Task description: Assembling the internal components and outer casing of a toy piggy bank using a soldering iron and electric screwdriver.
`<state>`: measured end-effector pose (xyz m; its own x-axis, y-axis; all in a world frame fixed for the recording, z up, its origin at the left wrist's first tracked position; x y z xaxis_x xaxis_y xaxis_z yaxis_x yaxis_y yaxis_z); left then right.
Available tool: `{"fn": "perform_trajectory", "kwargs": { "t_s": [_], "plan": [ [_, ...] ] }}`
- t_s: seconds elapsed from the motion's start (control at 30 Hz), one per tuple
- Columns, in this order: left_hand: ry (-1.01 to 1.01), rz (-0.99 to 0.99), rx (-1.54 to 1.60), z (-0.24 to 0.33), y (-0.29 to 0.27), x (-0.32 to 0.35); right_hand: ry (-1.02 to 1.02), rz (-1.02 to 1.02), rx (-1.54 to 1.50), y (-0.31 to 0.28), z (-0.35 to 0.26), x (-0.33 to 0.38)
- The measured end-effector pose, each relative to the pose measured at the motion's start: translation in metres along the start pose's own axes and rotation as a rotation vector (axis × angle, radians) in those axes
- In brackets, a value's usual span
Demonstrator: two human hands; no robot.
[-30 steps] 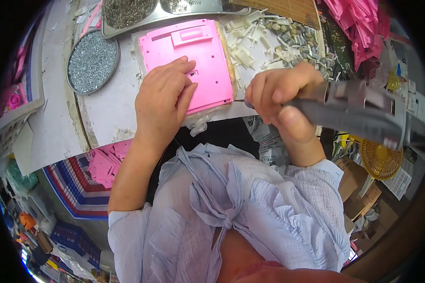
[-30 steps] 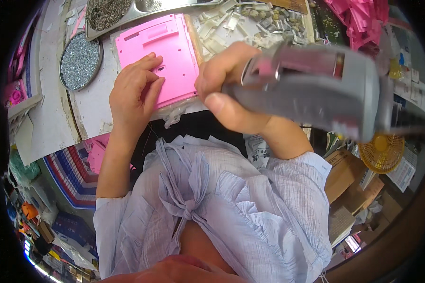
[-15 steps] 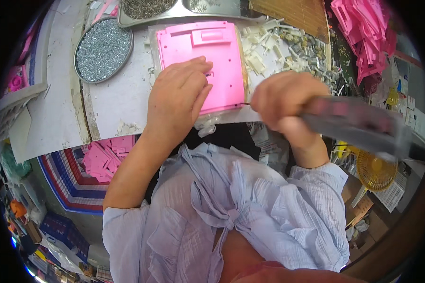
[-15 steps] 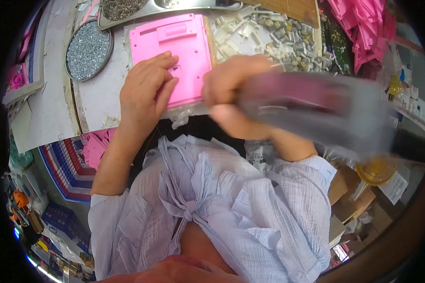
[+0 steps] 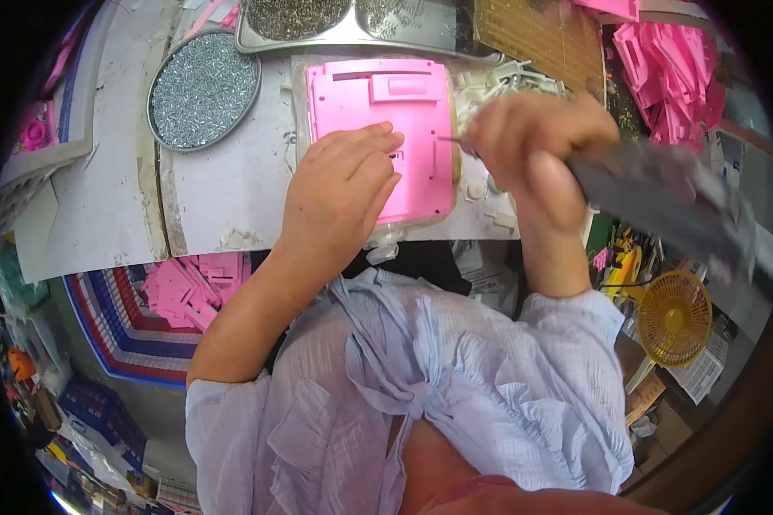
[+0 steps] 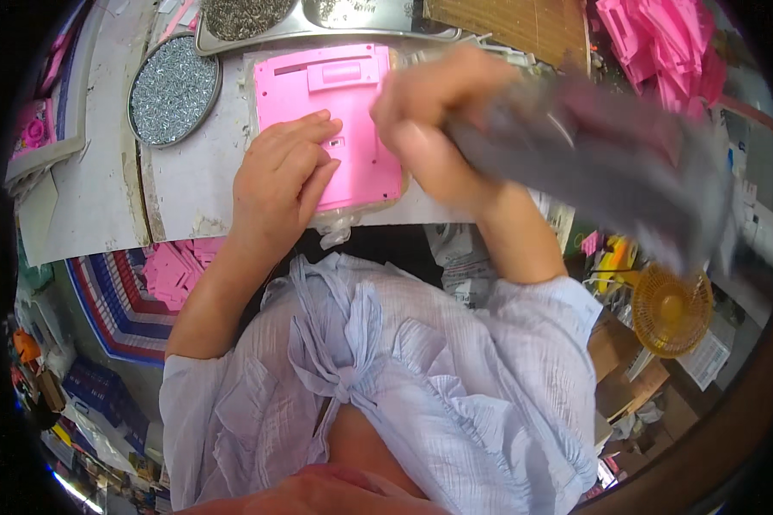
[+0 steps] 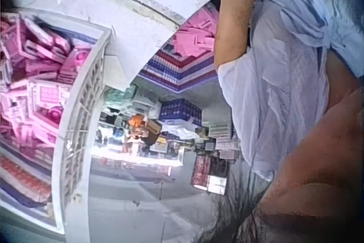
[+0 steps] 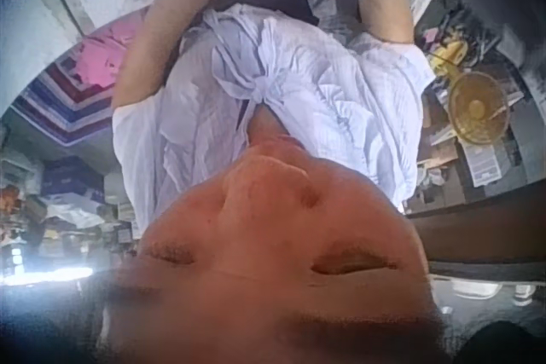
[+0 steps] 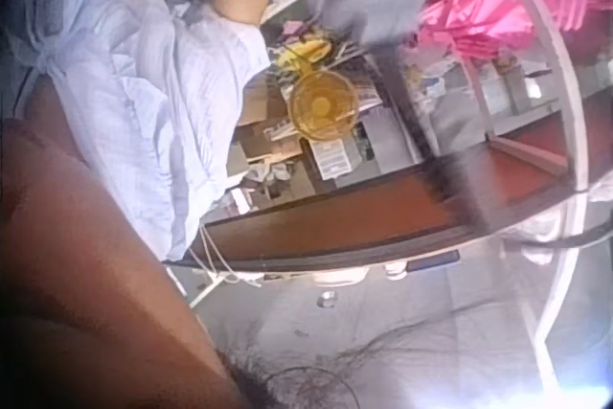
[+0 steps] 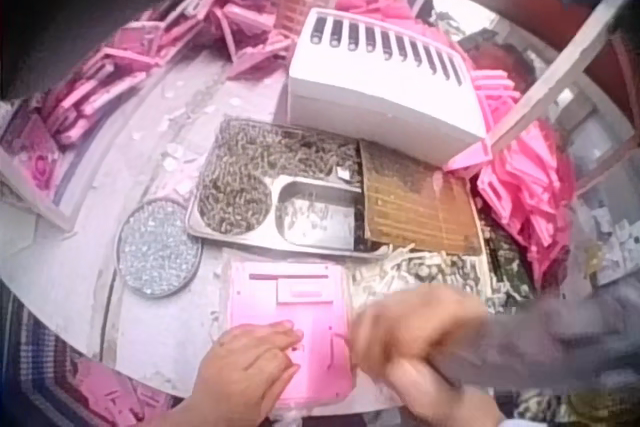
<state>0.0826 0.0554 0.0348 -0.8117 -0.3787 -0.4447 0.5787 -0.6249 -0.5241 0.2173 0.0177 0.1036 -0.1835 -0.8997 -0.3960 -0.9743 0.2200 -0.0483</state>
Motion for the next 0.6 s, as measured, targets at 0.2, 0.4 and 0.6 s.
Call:
{"fn": "perform_trajectory", "kwargs": {
  "t_s": [0.2, 0.4, 0.6],
  "plan": [
    [-0.024, 0.028, 0.023, -0.001, -0.003, -0.004, -0.042, -0.065, 0.344, 0.003, 0.014, 0.006],
    [-0.041, 0.022, 0.022, -0.001, -0.002, -0.004, -0.112, 0.009, -0.095, -0.017, 0.002, -0.027],
    [-0.04, 0.031, 0.034, -0.001, -0.003, -0.003, -0.055, -0.042, -0.112, -0.028, 0.054, -0.055]
  ]
}}
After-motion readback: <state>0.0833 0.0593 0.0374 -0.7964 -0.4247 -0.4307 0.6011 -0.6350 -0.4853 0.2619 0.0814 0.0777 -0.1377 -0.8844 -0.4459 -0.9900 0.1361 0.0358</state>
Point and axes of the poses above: each hand's wrist, its own x-axis away from the middle knuckle, its own y-axis out of the palm, z = x × y, the point moved 9 cm from there along -x, towards the middle knuckle, and after that the axes turned 8 degrees about x, right-handed, at the moved point
